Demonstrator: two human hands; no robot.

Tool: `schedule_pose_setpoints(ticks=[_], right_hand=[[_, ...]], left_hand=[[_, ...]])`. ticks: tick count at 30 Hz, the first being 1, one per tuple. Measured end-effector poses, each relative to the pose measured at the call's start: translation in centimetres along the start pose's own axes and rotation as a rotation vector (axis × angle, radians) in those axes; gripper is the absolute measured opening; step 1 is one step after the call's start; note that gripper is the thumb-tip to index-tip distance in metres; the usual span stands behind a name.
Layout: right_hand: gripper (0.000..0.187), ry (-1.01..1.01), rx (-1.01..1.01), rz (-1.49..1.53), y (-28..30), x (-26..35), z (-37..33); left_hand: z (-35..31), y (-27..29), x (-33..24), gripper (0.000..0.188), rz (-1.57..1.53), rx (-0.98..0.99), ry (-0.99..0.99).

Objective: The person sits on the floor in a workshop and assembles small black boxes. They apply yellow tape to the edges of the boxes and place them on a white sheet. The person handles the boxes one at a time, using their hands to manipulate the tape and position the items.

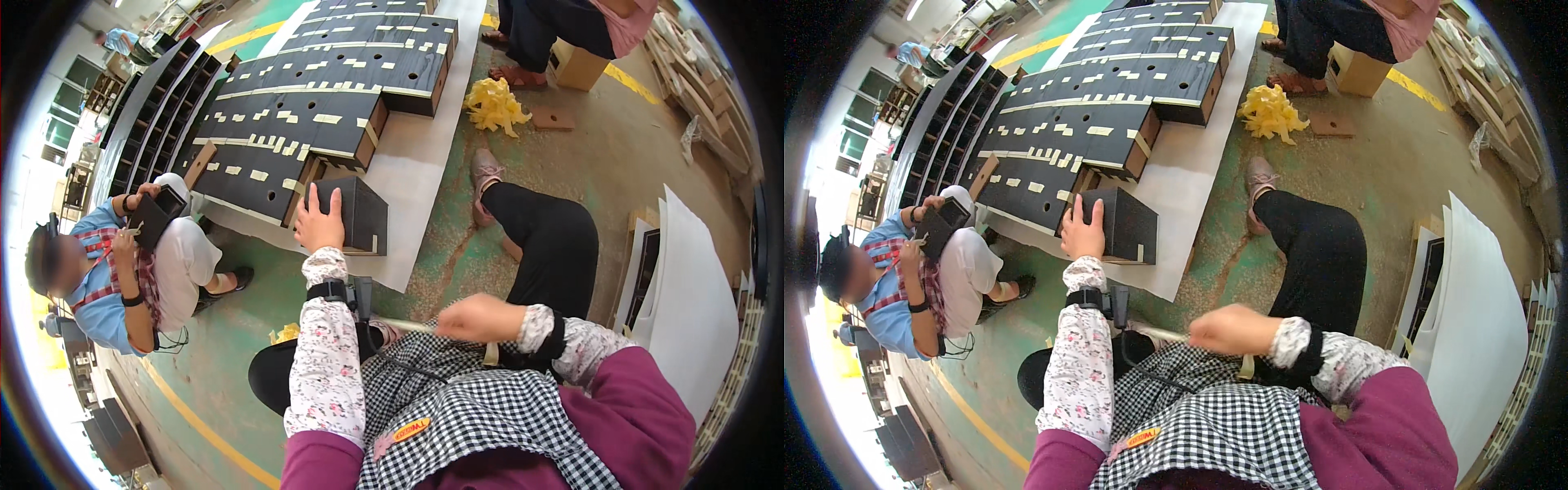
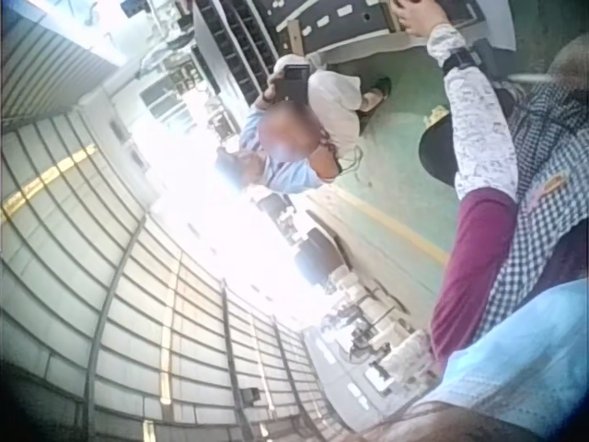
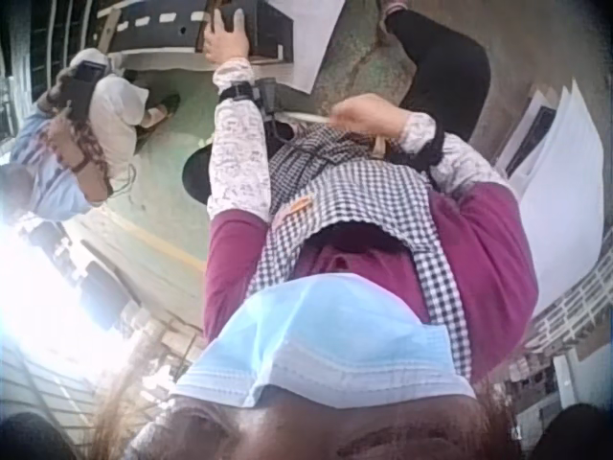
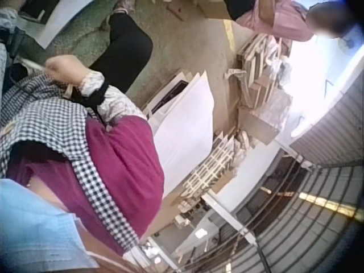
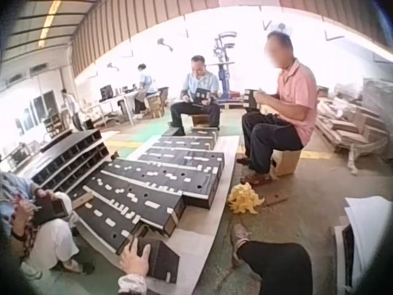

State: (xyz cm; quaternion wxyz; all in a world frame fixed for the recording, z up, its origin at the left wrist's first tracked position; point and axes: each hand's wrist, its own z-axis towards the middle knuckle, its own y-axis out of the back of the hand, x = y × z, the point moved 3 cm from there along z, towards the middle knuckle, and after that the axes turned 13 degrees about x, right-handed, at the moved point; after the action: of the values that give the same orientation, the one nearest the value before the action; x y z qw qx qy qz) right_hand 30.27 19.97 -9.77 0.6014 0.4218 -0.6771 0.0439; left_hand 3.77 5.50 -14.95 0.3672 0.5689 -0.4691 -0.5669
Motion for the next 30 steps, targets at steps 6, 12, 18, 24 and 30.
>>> schedule_pose_setpoints(ticks=[6,12,18,24,30], right_hand=[[0.033,-0.034,-0.450,0.512,4.9,-4.1,1.6],[0.041,0.007,-0.495,1.239,5.1,-10.4,8.7],[0.039,-0.075,-0.630,1.850,3.1,-13.8,14.5],[0.030,-0.112,-0.614,1.726,0.5,-15.9,17.9],[0.016,-0.353,-0.996,1.406,-1.3,-17.0,21.0]], left_hand=[[-1.9,0.9,-2.2,0.094,0.175,0.266,-0.140],[-2.2,1.7,-0.6,0.103,0.113,0.245,-0.161],[-2.9,-0.2,-0.5,0.091,0.166,0.063,-0.141],[-2.7,-0.4,-0.4,0.089,0.155,0.009,-0.160],[-2.7,-0.3,-0.9,0.087,0.162,0.018,-0.164]])
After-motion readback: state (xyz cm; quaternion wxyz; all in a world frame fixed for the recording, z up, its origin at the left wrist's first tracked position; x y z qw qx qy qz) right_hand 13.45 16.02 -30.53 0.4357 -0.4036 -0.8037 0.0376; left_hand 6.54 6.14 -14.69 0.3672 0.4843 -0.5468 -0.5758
